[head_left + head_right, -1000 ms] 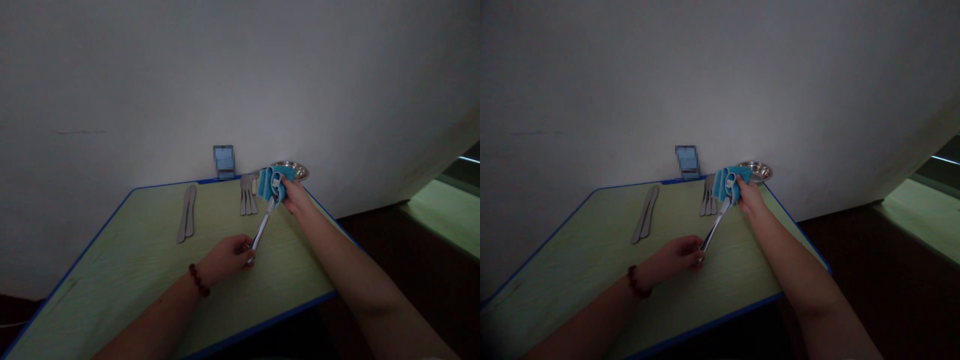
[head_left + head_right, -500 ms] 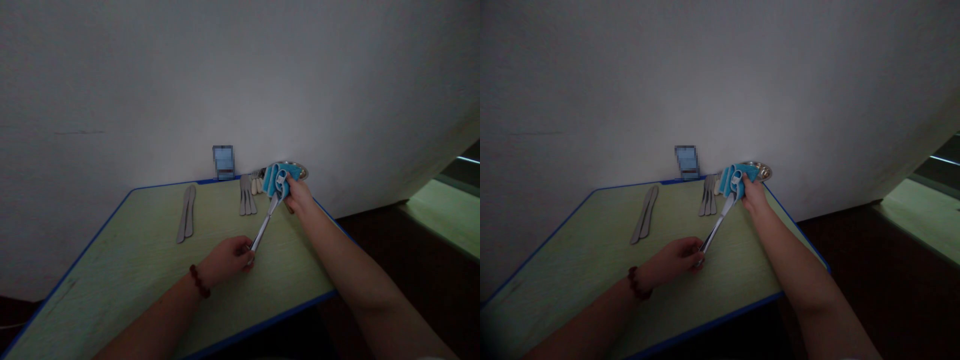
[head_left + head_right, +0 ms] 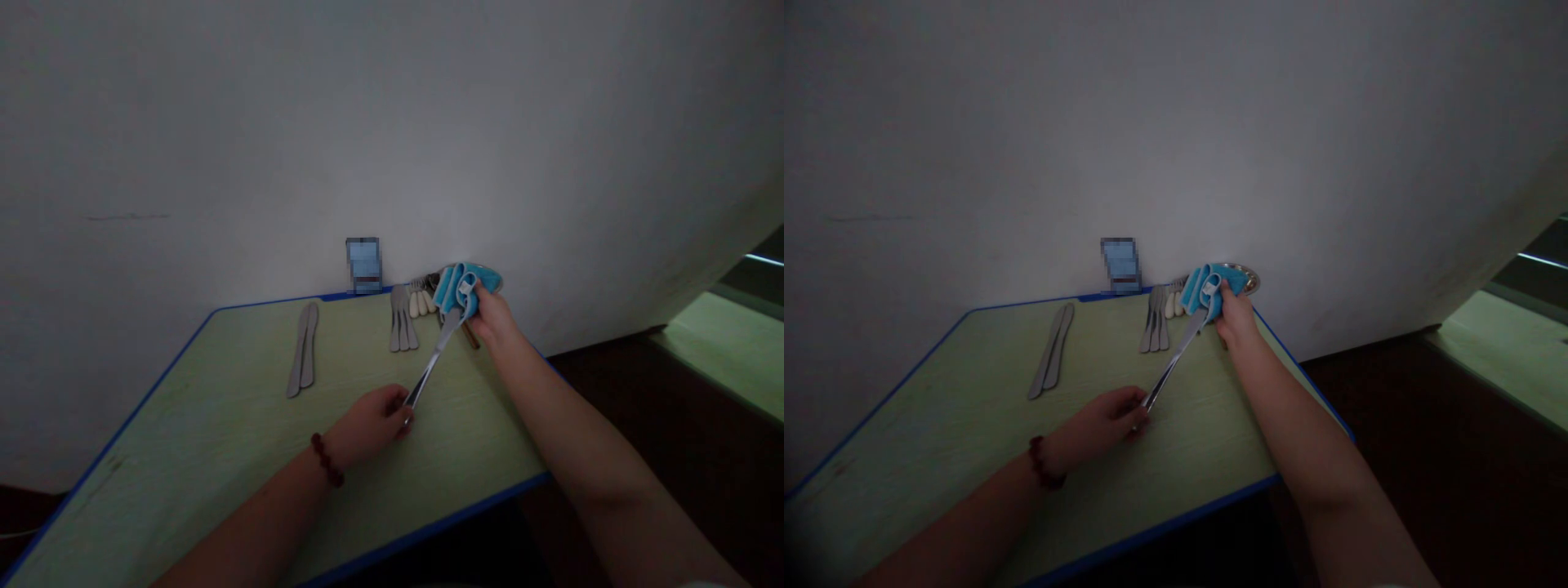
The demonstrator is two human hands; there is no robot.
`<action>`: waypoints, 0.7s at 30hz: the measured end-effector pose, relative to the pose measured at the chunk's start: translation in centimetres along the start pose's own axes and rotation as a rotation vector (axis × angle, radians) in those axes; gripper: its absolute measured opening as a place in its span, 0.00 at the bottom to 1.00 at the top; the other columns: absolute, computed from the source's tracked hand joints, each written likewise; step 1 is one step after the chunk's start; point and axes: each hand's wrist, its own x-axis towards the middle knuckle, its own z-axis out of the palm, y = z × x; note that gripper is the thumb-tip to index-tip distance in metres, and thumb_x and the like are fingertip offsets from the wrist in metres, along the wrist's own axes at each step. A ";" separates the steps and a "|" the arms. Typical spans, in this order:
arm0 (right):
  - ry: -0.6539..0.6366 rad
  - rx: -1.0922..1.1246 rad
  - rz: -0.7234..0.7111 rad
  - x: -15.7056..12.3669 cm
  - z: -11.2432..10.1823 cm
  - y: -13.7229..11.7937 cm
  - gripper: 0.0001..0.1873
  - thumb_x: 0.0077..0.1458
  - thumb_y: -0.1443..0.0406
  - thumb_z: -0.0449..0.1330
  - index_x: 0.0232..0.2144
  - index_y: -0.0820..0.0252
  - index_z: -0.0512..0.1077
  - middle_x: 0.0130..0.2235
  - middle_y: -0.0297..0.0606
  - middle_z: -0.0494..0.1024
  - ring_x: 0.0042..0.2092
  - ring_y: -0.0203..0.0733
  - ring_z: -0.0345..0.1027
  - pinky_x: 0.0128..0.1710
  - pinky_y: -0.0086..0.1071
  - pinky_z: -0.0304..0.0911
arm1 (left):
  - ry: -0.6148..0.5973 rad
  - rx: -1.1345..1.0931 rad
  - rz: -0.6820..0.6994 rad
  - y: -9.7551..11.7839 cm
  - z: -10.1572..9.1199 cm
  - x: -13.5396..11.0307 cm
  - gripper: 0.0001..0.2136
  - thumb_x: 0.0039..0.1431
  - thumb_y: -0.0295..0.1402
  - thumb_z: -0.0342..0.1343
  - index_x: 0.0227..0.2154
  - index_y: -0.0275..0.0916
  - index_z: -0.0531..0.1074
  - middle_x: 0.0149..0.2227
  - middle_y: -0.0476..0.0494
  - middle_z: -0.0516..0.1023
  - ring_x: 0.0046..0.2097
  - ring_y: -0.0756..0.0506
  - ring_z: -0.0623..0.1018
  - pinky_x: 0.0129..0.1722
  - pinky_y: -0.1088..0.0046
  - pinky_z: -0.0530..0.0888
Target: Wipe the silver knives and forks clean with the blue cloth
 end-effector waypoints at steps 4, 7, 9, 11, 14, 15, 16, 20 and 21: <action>0.010 -0.006 -0.015 0.1 -0.1 0.0 0.03 0.47 0.70 0.54 0.28 0.63 0.67 0.23 0.30 0.73 0.25 0.31 0.68 0.33 0.31 0.67 | 0.021 0.008 0.003 -0.2 0.0 0.1 0.11 0.49 0.38 0.43 0.29 0.37 0.66 0.23 0.49 0.70 0.26 0.49 0.70 0.28 0.73 0.65; 0.010 -0.005 -0.021 0.0 0.0 0.0 0.03 0.47 0.70 0.54 0.27 0.63 0.67 0.22 0.30 0.73 0.25 0.31 0.68 0.33 0.31 0.67 | 0.028 -0.006 0.007 -0.3 0.0 0.1 0.10 0.48 0.37 0.44 0.29 0.38 0.66 0.23 0.49 0.71 0.27 0.49 0.70 0.28 0.74 0.64; 0.014 0.003 -0.021 -0.1 0.0 0.0 0.03 0.48 0.70 0.53 0.27 0.63 0.67 0.22 0.30 0.73 0.26 0.31 0.68 0.33 0.31 0.67 | 0.028 -0.014 0.004 -0.2 0.0 0.1 0.10 0.48 0.37 0.45 0.28 0.38 0.66 0.23 0.49 0.71 0.27 0.49 0.70 0.28 0.74 0.65; 0.023 0.011 -0.024 -0.1 0.0 -0.1 0.03 0.48 0.70 0.53 0.27 0.63 0.67 0.22 0.31 0.73 0.25 0.31 0.68 0.32 0.31 0.67 | 0.023 -0.026 0.001 -0.1 -0.1 0.0 0.10 0.48 0.37 0.45 0.28 0.37 0.66 0.23 0.49 0.70 0.27 0.49 0.70 0.28 0.74 0.65; 0.050 0.026 -0.036 0.1 -0.2 -0.4 0.03 0.48 0.70 0.52 0.26 0.63 0.66 0.21 0.30 0.72 0.24 0.31 0.67 0.31 0.30 0.67 | 0.023 -0.063 0.000 0.2 -0.2 -0.1 0.09 0.47 0.37 0.46 0.26 0.37 0.65 0.23 0.49 0.70 0.27 0.49 0.70 0.29 0.73 0.66; 0.063 0.031 -0.043 0.3 -0.3 -0.5 0.03 0.48 0.70 0.52 0.25 0.63 0.66 0.21 0.30 0.72 0.24 0.30 0.67 0.31 0.30 0.67 | 0.023 -0.084 -0.002 0.3 -0.3 -0.1 0.09 0.47 0.37 0.46 0.26 0.37 0.65 0.23 0.49 0.69 0.27 0.49 0.70 0.29 0.73 0.66; 0.077 0.035 -0.050 0.4 -0.4 -0.6 0.04 0.49 0.70 0.52 0.24 0.63 0.66 0.21 0.29 0.72 0.24 0.30 0.67 0.31 0.29 0.67 | 0.024 -0.109 -0.006 0.3 -0.3 -0.1 0.09 0.47 0.37 0.46 0.26 0.37 0.65 0.23 0.50 0.69 0.27 0.49 0.70 0.29 0.73 0.66; 0.128 0.059 -0.095 1.2 -0.8 -1.0 0.06 0.49 0.69 0.52 0.23 0.62 0.66 0.22 0.29 0.72 0.24 0.29 0.67 0.31 0.28 0.67 | 0.045 -0.189 -0.026 0.4 -0.4 0.1 0.09 0.45 0.37 0.48 0.26 0.37 0.65 0.23 0.49 0.70 0.28 0.49 0.71 0.30 0.73 0.67; 0.142 0.067 -0.104 1.3 -0.9 -1.0 0.06 0.49 0.69 0.51 0.23 0.62 0.66 0.22 0.29 0.72 0.25 0.30 0.67 0.31 0.27 0.67 | 0.053 -0.203 -0.030 0.4 -0.4 0.1 0.09 0.45 0.37 0.49 0.25 0.37 0.65 0.23 0.49 0.70 0.28 0.49 0.71 0.30 0.73 0.67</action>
